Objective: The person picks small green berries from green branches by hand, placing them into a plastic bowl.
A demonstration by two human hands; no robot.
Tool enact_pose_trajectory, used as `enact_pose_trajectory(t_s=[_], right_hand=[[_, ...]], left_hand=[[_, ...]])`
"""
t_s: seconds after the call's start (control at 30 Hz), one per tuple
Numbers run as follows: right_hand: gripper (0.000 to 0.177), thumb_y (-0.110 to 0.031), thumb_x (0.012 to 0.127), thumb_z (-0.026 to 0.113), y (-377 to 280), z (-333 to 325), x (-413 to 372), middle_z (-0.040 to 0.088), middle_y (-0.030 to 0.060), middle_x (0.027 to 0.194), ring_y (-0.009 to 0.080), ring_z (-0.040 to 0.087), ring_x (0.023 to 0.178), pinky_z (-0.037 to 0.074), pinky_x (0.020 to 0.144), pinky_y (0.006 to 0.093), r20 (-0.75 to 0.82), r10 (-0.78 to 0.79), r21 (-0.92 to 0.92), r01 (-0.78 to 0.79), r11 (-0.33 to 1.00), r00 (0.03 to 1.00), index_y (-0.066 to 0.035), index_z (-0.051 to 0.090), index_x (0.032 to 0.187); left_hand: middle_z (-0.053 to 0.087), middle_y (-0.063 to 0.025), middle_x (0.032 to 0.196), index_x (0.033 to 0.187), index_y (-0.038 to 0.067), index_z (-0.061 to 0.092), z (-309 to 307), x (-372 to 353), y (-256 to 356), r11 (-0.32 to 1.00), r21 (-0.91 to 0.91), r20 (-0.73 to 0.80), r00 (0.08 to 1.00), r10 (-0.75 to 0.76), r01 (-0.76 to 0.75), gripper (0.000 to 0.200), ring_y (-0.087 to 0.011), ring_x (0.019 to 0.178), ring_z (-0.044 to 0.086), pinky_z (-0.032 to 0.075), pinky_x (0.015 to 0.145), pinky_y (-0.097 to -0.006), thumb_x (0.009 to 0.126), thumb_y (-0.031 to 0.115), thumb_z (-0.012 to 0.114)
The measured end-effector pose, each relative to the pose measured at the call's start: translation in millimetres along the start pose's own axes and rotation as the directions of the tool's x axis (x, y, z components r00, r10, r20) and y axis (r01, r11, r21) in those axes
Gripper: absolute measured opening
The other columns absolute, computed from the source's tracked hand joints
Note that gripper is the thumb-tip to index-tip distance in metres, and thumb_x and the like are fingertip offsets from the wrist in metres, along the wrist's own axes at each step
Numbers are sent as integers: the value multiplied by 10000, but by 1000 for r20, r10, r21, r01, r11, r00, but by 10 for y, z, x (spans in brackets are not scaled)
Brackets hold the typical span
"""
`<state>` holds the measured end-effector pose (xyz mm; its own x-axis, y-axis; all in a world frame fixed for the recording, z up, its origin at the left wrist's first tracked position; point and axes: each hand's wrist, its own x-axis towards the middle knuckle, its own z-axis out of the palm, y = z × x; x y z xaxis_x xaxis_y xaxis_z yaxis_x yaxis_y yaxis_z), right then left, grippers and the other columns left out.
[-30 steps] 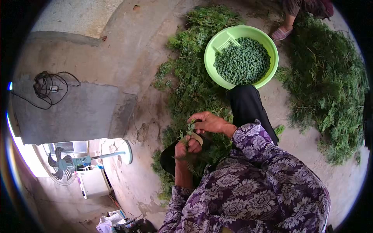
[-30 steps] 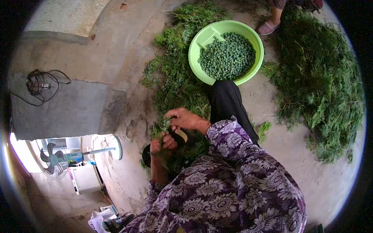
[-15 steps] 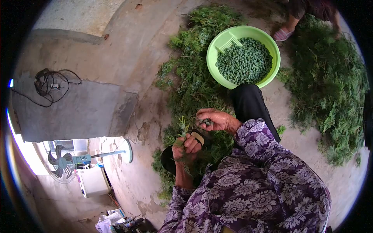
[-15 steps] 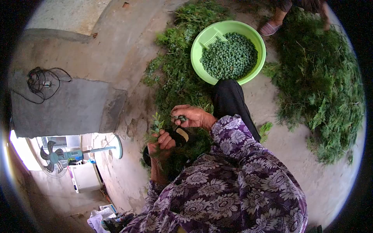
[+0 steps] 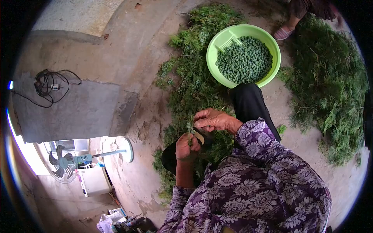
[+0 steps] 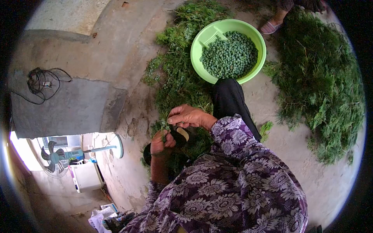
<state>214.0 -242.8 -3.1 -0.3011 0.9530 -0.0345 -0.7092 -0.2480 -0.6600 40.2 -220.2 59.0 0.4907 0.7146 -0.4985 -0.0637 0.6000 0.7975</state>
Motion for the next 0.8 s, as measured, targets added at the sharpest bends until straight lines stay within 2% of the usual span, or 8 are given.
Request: enact_pose_trajectory(t_s=[0.07, 0.2, 0.3, 0.37, 0.43, 0.67, 0.77, 0.8], right_hand=[[277, -280, 757, 648, -97, 62, -63, 514, -11, 627, 33, 394, 471, 271, 378, 169, -79, 33, -197, -48, 979, 996, -40, 552, 859], [237, -256, 782, 622, -146, 108, -74, 506, -18, 588, 32, 411, 475, 286, 379, 182, -116, 32, -264, -62, 962, 993, -40, 551, 847], [190, -223, 788, 598, 199, -173, 148, 535, -2, 653, 62, 466, 493, 354, 422, 203, -214, -126, -335, 48, 941, 969, -45, 552, 836], [144, -183, 794, 571, 154, -276, 146, 537, 0, 676, 73, 498, 544, 371, 441, 217, -368, -129, 45, 156, 987, 921, -49, 541, 839], [124, -156, 792, 567, 51, -233, 125, 537, 5, 686, 74, 498, 559, 368, 444, 215, -336, -134, 65, 165, 984, 932, -50, 535, 848], [113, -72, 762, 596, -11, -73, 37, 508, -12, 650, 47, 433, 495, 292, 405, 178, -131, -136, 147, 155, 977, 982, -44, 536, 854], [227, -186, 736, 670, 16, -14, 32, 505, -17, 648, 46, 432, 494, 326, 423, 192, -143, -113, -163, 89, 983, 983, -42, 550, 863], [227, -186, 736, 670, 31, -1, 46, 505, -17, 648, 46, 432, 494, 326, 423, 192, -143, -113, -162, 89, 983, 983, -42, 550, 863]], left_hand=[[408, -33, 489, 714, 25, 480, 38, 6, -11, 997, 67, -66, 997, 35, -30, 142, -122, 371, 327, 281, 389, -271, 821, 116, 453], [451, -42, 516, 726, 10, 501, 67, -8, -14, 993, 90, -154, 984, 86, -73, 86, -115, 370, 348, 284, 375, -261, 798, 57, 488], [491, -33, 552, 738, 0, 539, 185, -57, 22, 973, 204, -247, 956, 158, -108, 58, -88, 399, 387, 292, 382, -233, 778, 40, 527], [509, -24, 569, 744, -4, 560, 198, -82, 40, 946, 305, -326, 920, 216, -113, 50, -72, 418, 410, 297, 387, -217, 768, 37, 546], [515, 10, 586, 749, -3, 589, 156, -104, 59, 855, 495, -282, 902, 326, -154, 53, -47, 451, 426, 307, 404, -196, 758, 47, 572], [497, 51, 605, 726, -19, 585, 17, 3, -107, 654, 727, -177, 863, 473, -209, 85, -19, 520, 401, 324, 460, -187, 754, 60, 567], [501, 50, 614, 707, -21, 578, 20, 4, -107, 573, 790, -147, 840, 522, -218, 90, -15, 542, 397, 324, 472, -186, 749, 57, 561], [497, 51, 611, 699, -18, 573, 15, 11, -109, 580, 787, -159, 839, 520, -211, 89, -15, 542, 395, 322, 471, -186, 747, 55, 561]])
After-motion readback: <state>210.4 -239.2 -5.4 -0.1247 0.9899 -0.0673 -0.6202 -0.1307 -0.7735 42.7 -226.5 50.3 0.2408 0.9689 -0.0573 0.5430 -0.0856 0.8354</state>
